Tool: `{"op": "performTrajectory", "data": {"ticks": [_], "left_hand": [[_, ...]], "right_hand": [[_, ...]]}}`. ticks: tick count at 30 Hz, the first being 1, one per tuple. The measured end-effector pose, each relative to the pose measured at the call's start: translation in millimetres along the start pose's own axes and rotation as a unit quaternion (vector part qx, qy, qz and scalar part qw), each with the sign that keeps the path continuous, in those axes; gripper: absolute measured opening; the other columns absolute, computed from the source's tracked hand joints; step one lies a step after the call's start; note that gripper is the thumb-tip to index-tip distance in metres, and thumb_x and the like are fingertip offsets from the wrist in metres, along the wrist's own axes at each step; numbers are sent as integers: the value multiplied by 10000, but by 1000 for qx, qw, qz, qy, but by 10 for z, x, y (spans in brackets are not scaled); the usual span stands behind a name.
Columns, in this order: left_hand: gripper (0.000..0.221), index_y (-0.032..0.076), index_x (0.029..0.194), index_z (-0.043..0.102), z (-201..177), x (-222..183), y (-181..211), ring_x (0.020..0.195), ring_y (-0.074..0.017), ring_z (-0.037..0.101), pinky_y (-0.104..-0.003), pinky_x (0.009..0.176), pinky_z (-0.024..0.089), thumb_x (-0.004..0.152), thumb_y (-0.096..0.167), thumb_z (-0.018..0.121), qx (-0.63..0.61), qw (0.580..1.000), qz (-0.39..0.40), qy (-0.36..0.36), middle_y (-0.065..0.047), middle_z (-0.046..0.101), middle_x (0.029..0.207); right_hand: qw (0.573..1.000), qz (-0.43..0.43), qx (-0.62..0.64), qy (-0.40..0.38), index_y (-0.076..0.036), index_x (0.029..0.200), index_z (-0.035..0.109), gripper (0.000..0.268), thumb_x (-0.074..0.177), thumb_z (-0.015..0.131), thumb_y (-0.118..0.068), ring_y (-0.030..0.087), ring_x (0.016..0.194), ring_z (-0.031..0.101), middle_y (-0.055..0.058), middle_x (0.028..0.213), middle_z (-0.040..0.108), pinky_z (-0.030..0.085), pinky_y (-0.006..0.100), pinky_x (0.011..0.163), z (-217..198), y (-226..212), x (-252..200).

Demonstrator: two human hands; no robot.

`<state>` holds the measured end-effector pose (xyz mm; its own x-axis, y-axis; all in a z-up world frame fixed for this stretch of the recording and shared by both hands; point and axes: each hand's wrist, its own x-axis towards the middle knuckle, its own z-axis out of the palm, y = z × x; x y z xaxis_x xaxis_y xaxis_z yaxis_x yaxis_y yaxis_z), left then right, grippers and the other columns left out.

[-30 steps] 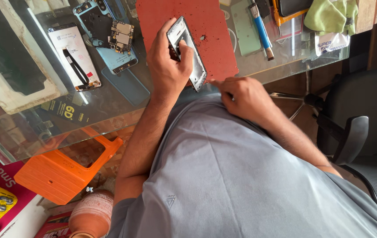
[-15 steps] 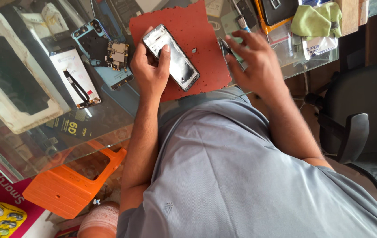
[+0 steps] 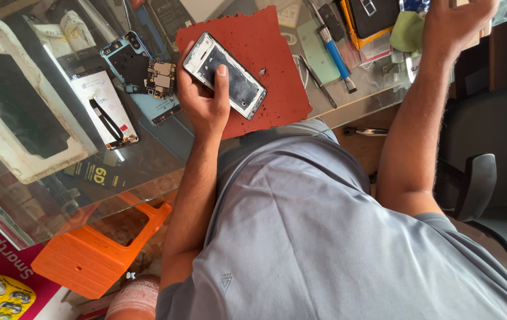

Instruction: The person applies adhesive to the edges of a disassembled smartphone chassis and spreads it with a tool. They then use a prying tool to adjust the frame and wipe the surface with a cloth.

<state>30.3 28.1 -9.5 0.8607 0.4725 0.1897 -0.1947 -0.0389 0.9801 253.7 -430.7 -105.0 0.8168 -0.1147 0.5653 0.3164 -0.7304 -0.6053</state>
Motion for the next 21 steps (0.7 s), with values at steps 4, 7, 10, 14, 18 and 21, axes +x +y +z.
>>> {"op": "performTrajectory", "data": {"ticks": [4,7,10,14,18,21], "left_hand": [[536,-29,1514,372,1,-5,-32,1196,-193,668,-315,988,592,1069,38,664,13,1000,6,1,-176,614,1342],[535,-1,1514,326,-9,-32,-62,1222,-230,631,-353,1058,576,1080,-2,638,0,1000,14,27,-198,540,1396],[520,57,1475,260,-4,-46,-75,1353,-299,607,-377,1125,544,1078,-16,588,-59,997,35,22,-210,498,1443],[522,70,1443,261,36,-69,-83,1321,-341,622,-388,1086,553,1050,-35,588,-44,997,59,30,-221,466,1386],[529,78,1440,238,47,-102,-95,1323,-328,621,-378,1095,551,1052,-21,584,-38,997,71,23,-245,487,1390],[532,77,1441,237,48,-109,-116,1324,-325,619,-376,1089,557,1055,-18,590,-31,996,75,23,-249,480,1378]], "right_hand": [[996,35,71,30,39,1179,571,485,1017,906,-271,212,1005,548,138,1066,553,507,423,895,-54,-430,46],[977,15,214,-7,8,1248,502,488,970,788,-273,179,985,613,99,1086,578,537,358,865,-149,-1151,28],[956,4,259,-141,20,1346,496,474,950,698,-143,206,1093,653,101,1215,558,585,347,922,-382,-1937,-213],[936,-93,115,-318,36,1197,650,448,771,745,-68,304,927,662,156,1140,654,552,373,844,-585,-2747,-413],[904,-69,111,-406,-3,1231,689,471,785,793,-116,299,954,698,153,1101,655,576,382,829,-689,-3162,-555],[895,-86,80,-431,-12,1239,704,501,767,813,-140,284,890,695,142,1061,653,583,389,773,-695,-3250,-636]]}}
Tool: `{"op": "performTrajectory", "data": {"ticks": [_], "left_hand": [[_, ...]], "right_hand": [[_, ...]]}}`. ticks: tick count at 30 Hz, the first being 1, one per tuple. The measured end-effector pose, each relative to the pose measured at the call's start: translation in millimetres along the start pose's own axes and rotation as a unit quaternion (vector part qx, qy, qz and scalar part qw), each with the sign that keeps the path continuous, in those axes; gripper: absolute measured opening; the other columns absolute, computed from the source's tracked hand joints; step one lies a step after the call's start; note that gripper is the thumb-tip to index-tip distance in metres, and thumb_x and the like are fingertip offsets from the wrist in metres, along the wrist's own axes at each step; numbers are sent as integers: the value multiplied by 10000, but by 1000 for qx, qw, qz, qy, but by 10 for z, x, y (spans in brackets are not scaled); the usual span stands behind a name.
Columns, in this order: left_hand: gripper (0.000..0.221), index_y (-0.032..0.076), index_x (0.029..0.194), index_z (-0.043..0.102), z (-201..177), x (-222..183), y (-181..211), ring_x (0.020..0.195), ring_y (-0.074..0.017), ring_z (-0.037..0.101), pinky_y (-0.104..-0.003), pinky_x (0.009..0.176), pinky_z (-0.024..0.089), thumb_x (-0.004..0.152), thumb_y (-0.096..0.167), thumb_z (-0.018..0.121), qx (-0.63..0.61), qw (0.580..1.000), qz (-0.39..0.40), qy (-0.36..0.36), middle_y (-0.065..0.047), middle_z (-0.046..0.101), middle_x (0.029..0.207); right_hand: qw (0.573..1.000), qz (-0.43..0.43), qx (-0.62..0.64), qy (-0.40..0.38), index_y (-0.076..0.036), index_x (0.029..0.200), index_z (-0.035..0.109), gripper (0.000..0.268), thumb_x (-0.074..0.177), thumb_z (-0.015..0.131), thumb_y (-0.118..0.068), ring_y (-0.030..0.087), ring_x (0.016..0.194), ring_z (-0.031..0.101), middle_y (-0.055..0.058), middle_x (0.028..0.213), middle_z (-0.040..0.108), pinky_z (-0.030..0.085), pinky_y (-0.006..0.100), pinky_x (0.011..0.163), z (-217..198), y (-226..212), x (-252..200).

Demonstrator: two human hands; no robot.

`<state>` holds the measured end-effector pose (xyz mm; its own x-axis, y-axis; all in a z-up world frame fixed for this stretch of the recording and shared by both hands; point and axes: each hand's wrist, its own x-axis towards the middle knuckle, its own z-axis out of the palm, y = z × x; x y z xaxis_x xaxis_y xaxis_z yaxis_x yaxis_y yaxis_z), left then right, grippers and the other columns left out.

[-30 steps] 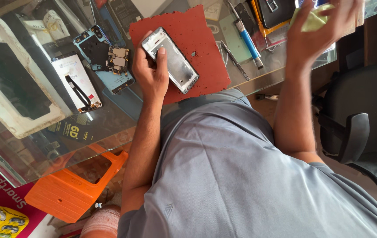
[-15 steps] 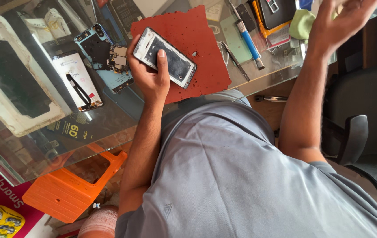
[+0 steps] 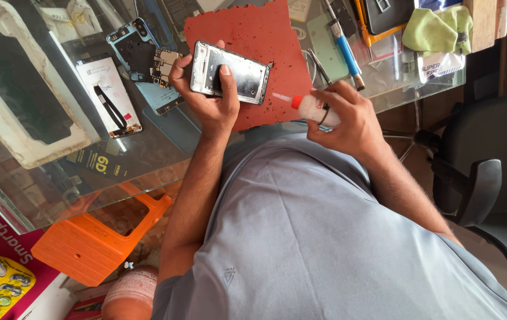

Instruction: The person applies adhesive to the edges of a disassembled smartphone chassis and spreads it with a tool. They then use a prying tool to adjust the frame and wipe the surface with a cloth.

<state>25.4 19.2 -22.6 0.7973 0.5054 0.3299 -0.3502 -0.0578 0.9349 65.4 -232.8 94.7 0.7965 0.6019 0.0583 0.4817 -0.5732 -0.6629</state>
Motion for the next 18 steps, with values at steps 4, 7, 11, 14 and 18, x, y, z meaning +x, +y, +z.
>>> {"op": "performTrajectory", "data": {"ticks": [4,7,11,14,18], "left_hand": [[526,79,1436,229,-14,8,-5,1319,-314,617,-362,1052,580,1054,-9,580,1,1000,0,-6,-264,505,1371],[530,84,1444,227,-5,2,-6,1332,-314,611,-362,1077,562,1061,-12,580,-5,1000,2,-5,-263,496,1381],[526,81,1444,225,-13,1,-8,1335,-317,614,-362,1071,578,1064,-8,578,-2,1000,-1,-6,-253,489,1362],[522,81,1442,228,-12,-2,-9,1329,-316,614,-369,1083,575,1064,-4,577,2,1000,2,-8,-264,493,1372],[520,81,1434,225,-16,7,-29,1316,-311,619,-371,1071,588,1060,0,578,9,1000,7,-10,-274,509,1364]], "right_hand": [[1000,6,-3,-24,-1,1236,714,497,771,810,-146,240,826,701,114,1044,653,588,361,739,69,-13,-25],[999,-3,-13,-34,5,1235,716,493,773,804,-142,225,799,700,109,1027,647,592,347,722,114,2,-19],[999,-10,-22,-45,6,1249,712,504,775,798,-143,216,774,697,105,1003,638,600,335,701,158,18,-6],[998,-27,-37,-47,-9,1233,719,489,774,804,-153,229,796,699,107,1016,638,605,345,718,167,14,-3],[997,-22,-42,-64,-9,1233,721,493,776,812,-169,229,788,700,107,1002,635,602,346,697,173,3,12]]}}
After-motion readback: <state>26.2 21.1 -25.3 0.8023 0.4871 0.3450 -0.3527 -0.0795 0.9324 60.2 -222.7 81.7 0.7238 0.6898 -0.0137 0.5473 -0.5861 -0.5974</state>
